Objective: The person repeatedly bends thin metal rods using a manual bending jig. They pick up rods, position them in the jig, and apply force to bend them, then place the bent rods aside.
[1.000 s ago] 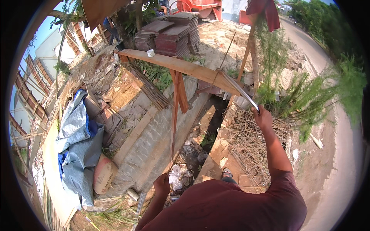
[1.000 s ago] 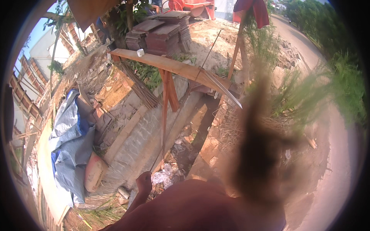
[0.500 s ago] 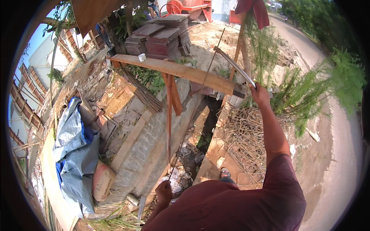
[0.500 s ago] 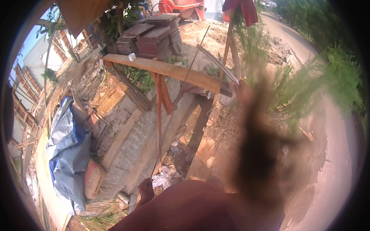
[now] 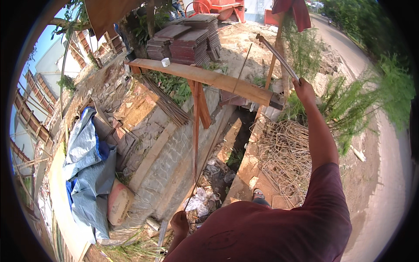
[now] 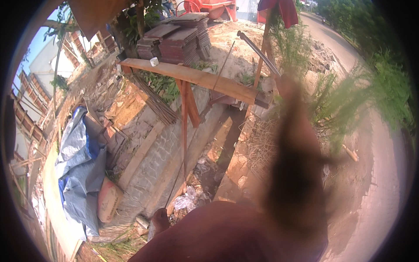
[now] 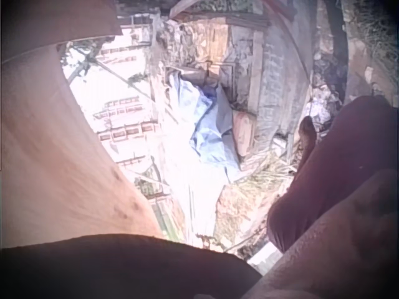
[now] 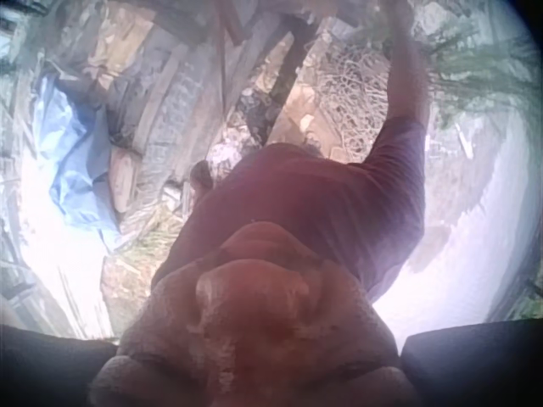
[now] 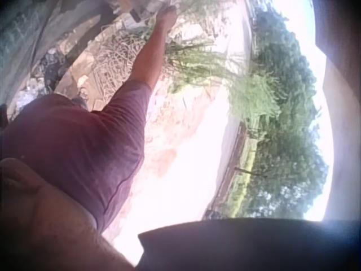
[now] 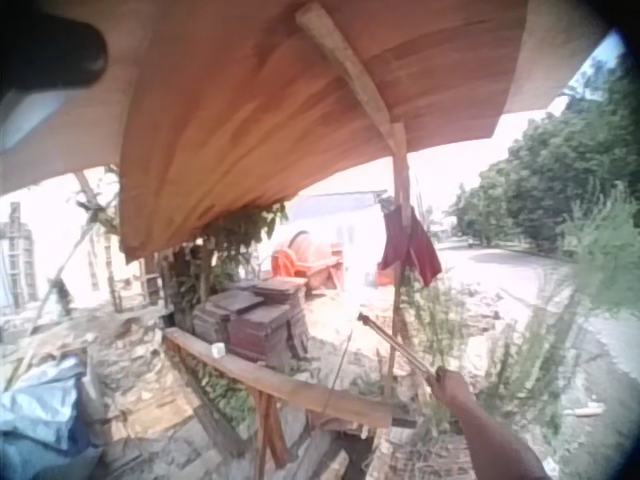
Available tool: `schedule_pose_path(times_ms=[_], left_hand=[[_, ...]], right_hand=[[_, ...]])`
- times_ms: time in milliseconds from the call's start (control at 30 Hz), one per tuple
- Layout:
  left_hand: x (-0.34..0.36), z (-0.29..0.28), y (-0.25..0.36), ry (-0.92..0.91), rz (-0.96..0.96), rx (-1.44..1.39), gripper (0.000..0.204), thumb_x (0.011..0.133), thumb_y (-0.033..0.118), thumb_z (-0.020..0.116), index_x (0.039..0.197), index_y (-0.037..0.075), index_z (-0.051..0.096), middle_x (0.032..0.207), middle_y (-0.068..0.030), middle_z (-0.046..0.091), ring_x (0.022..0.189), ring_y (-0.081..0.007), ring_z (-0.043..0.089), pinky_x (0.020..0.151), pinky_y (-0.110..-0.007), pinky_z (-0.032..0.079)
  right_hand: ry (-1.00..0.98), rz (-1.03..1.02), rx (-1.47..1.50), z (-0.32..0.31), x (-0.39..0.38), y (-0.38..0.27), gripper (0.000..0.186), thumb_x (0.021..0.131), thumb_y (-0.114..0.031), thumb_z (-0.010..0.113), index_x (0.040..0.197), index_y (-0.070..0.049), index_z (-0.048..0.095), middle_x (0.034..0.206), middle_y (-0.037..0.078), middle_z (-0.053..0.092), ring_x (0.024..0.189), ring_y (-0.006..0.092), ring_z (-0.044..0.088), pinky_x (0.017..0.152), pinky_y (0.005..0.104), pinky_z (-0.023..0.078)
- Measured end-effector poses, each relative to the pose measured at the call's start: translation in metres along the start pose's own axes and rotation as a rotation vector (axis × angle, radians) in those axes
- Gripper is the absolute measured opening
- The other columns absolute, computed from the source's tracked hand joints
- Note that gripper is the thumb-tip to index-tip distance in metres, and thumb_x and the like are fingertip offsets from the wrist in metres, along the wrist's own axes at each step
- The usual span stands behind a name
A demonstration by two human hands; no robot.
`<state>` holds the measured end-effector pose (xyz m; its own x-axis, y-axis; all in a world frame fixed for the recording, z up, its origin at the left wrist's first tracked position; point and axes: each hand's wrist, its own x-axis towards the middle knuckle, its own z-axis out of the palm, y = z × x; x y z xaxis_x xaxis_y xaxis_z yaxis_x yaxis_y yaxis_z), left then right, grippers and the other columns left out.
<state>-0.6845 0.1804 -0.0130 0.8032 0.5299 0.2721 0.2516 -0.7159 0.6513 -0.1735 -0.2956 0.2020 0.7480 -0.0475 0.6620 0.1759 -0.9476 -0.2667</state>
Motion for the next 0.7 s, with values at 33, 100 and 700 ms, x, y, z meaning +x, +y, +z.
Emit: schedule_pose_path(times_ms=[33, 100, 700], left_hand=[[0.004, -0.004, 0.0, 0.049, 0.052, 0.062, 0.009, 0.08, 0.012, 0.063, 0.082, 0.004, 0.065, 0.074, -0.0159, 0.063, 0.068, -0.035, 0.061, 0.06, -0.042, 0.047], [0.008, -0.011, -0.002, 0.109, 0.061, 0.103, 0.005, 0.078, 0.011, 0.065, 0.08, 0.006, 0.065, 0.076, -0.0139, 0.064, 0.068, -0.0349, 0.061, 0.06, -0.043, 0.047], [0.015, -0.041, -0.017, 0.068, 0.103, 0.147, 0.005, 0.077, 0.005, 0.064, 0.082, 0.005, 0.064, 0.076, -0.0144, 0.064, 0.069, -0.0358, 0.061, 0.06, -0.043, 0.048]], right_hand=[[-0.012, 0.053, -0.026, 0.003, -0.004, 0.0, 0.051, 0.088, -0.056, 0.047, 0.087, -0.006, 0.057, 0.077, 0.021, 0.062, 0.076, 0.0407, 0.06, 0.067, 0.0492, 0.045], [-0.058, 0.01, 0.006, 0.005, -0.013, 0.003, 0.051, 0.088, -0.056, 0.046, 0.086, -0.006, 0.056, 0.075, 0.021, 0.061, 0.073, 0.0406, 0.06, 0.065, 0.0489, 0.044], [-0.164, 0.009, -0.151, -0.018, -0.029, 0.043, 0.052, 0.088, -0.057, 0.046, 0.087, -0.007, 0.057, 0.071, 0.019, 0.061, 0.07, 0.0406, 0.06, 0.062, 0.0489, 0.045]])
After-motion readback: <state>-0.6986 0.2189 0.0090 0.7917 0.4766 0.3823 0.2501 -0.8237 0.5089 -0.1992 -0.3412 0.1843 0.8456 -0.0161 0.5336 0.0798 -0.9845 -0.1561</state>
